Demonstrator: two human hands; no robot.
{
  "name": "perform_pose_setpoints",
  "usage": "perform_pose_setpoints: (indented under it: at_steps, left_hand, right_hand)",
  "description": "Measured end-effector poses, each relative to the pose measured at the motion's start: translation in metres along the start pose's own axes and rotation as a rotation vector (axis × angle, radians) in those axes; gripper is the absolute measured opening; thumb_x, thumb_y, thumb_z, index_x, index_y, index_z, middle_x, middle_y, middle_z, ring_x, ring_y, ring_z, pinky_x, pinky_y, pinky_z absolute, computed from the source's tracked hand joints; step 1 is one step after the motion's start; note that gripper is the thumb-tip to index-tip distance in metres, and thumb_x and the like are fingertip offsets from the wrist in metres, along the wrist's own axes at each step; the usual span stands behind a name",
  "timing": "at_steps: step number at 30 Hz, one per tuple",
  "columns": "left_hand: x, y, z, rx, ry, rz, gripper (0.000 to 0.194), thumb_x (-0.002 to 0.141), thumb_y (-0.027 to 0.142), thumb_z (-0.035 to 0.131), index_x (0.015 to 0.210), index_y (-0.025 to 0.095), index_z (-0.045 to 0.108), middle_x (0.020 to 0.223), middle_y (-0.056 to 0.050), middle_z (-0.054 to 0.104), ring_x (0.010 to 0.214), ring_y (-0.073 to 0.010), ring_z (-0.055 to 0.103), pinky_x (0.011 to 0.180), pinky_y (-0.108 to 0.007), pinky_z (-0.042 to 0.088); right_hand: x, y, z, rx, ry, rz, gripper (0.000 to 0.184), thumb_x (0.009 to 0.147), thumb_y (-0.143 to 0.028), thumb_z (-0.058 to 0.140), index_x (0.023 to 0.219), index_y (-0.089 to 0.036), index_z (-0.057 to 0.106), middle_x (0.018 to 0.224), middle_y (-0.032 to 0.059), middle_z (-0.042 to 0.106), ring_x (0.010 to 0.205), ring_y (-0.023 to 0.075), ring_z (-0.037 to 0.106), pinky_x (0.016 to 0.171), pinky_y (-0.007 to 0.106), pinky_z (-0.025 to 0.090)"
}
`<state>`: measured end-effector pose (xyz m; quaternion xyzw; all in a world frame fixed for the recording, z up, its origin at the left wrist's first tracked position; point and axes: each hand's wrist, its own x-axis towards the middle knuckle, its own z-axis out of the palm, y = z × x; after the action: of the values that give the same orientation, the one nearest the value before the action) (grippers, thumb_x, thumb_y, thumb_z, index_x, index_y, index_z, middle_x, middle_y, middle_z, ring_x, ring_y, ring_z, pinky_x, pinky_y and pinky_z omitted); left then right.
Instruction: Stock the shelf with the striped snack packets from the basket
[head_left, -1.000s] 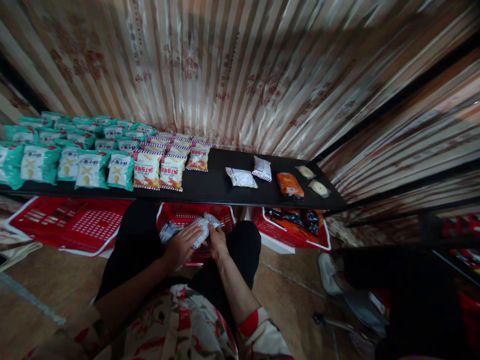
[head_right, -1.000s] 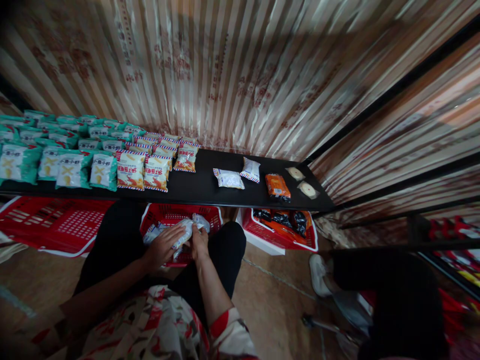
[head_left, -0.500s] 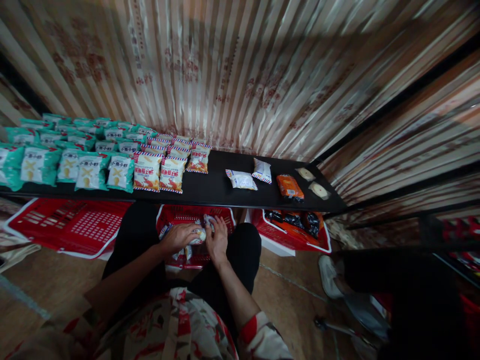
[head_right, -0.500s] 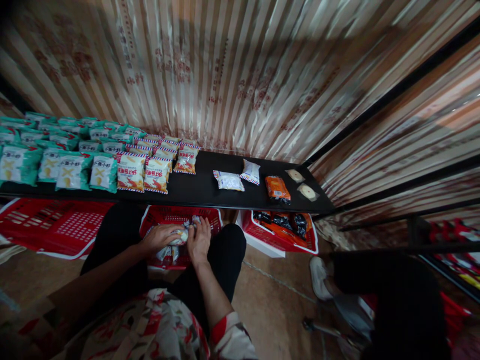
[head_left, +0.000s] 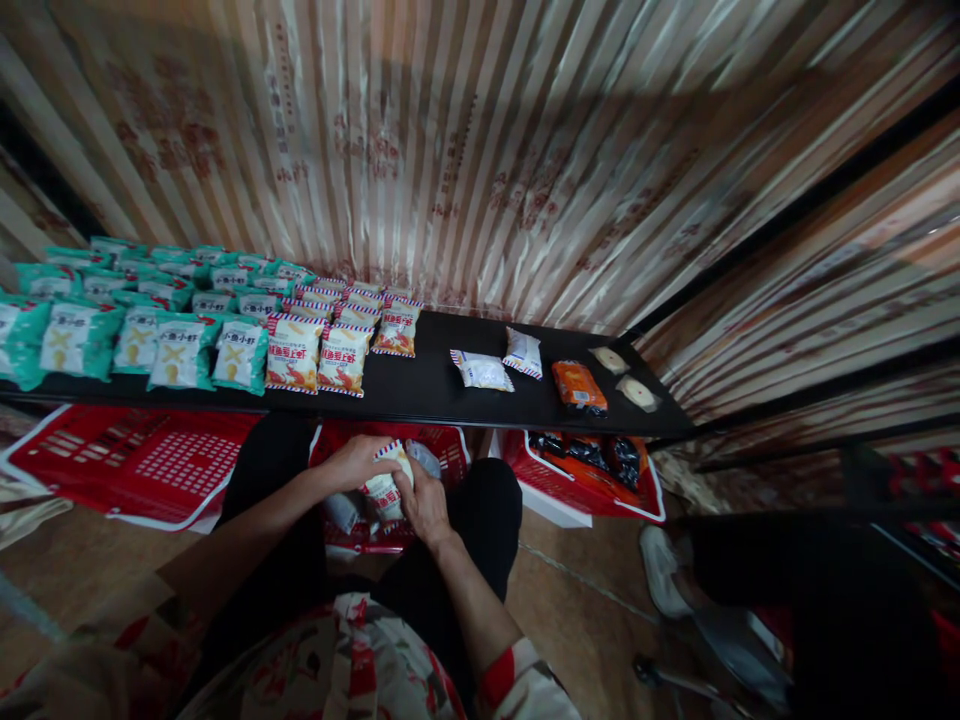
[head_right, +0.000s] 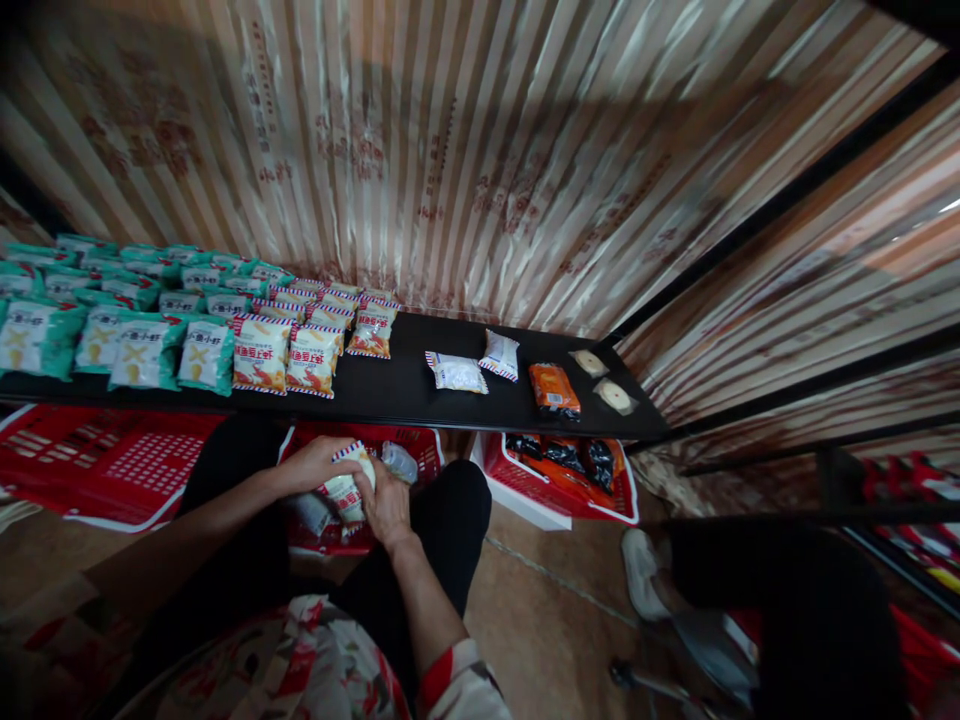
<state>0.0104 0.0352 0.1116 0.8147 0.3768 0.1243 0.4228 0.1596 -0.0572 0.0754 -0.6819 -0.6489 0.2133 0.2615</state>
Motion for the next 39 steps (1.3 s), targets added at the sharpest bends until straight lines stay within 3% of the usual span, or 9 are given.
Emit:
perform_pose_setpoints:
  at_steps: [6, 14, 24, 31, 39]
  left_hand:
    - [0.009, -0.008, 0.000, -0.112, 0.000, -0.001, 0.030, 0.075, 0.045, 0.055, 0.071, 0.015, 0.059, 0.060, 0.003, 0.054, 0.056, -0.0116, 0.047, 0.049, -0.019, 0.030]
    - [0.007, -0.002, -0.004, -0.513, -0.017, -0.063, 0.042, 0.071, 0.049, 0.061, 0.093, 0.013, 0.064, 0.081, -0.002, 0.065, 0.070, -0.0160, 0.058, 0.061, -0.023, 0.043]
    - [0.002, 0.001, 0.011, -0.758, 0.276, -0.226, 0.047, 0.065, 0.050, 0.067, 0.095, 0.013, 0.064, 0.087, -0.005, 0.068, 0.078, -0.0194, 0.062, 0.071, -0.027, 0.046]
    - [0.007, 0.006, 0.027, -0.931, 0.456, -0.284, 0.052, 0.063, 0.052, 0.068, 0.096, 0.013, 0.060, 0.074, -0.003, 0.067, 0.067, -0.0174, 0.063, 0.065, -0.027, 0.048]
    - [0.010, 0.023, 0.034, -1.047, 0.535, -0.235, 0.050, 0.063, 0.056, 0.068, 0.088, 0.015, 0.056, 0.081, -0.004, 0.068, 0.074, -0.0194, 0.065, 0.066, -0.029, 0.050]
  right_hand:
    - [0.000, -0.002, 0.009, -0.035, 0.116, 0.164, 0.049, 0.092, -0.048, 0.027, 0.099, -0.016, 0.064, 0.076, 0.0080, 0.070, 0.066, 0.0199, 0.066, 0.059, 0.025, 0.044]
    - [0.004, -0.004, 0.008, -0.061, 0.202, 0.266, 0.059, 0.091, -0.055, 0.019, 0.091, -0.018, 0.065, 0.068, 0.0073, 0.068, 0.057, 0.0180, 0.062, 0.053, 0.024, 0.036]
    - [0.013, -0.009, 0.003, 0.057, 0.225, 0.404, 0.063, 0.090, -0.059, 0.017, 0.090, -0.016, 0.063, 0.069, 0.0079, 0.067, 0.059, 0.0172, 0.060, 0.055, 0.024, 0.035]
    - [0.019, -0.013, 0.001, 0.016, 0.270, 0.431, 0.064, 0.090, -0.059, 0.016, 0.091, -0.016, 0.065, 0.073, 0.0100, 0.069, 0.064, 0.0197, 0.062, 0.057, 0.025, 0.037]
    - [0.025, -0.018, -0.001, 0.064, 0.301, 0.482, 0.062, 0.090, -0.057, 0.018, 0.091, -0.017, 0.065, 0.080, 0.0110, 0.070, 0.070, 0.0212, 0.064, 0.060, 0.026, 0.040]
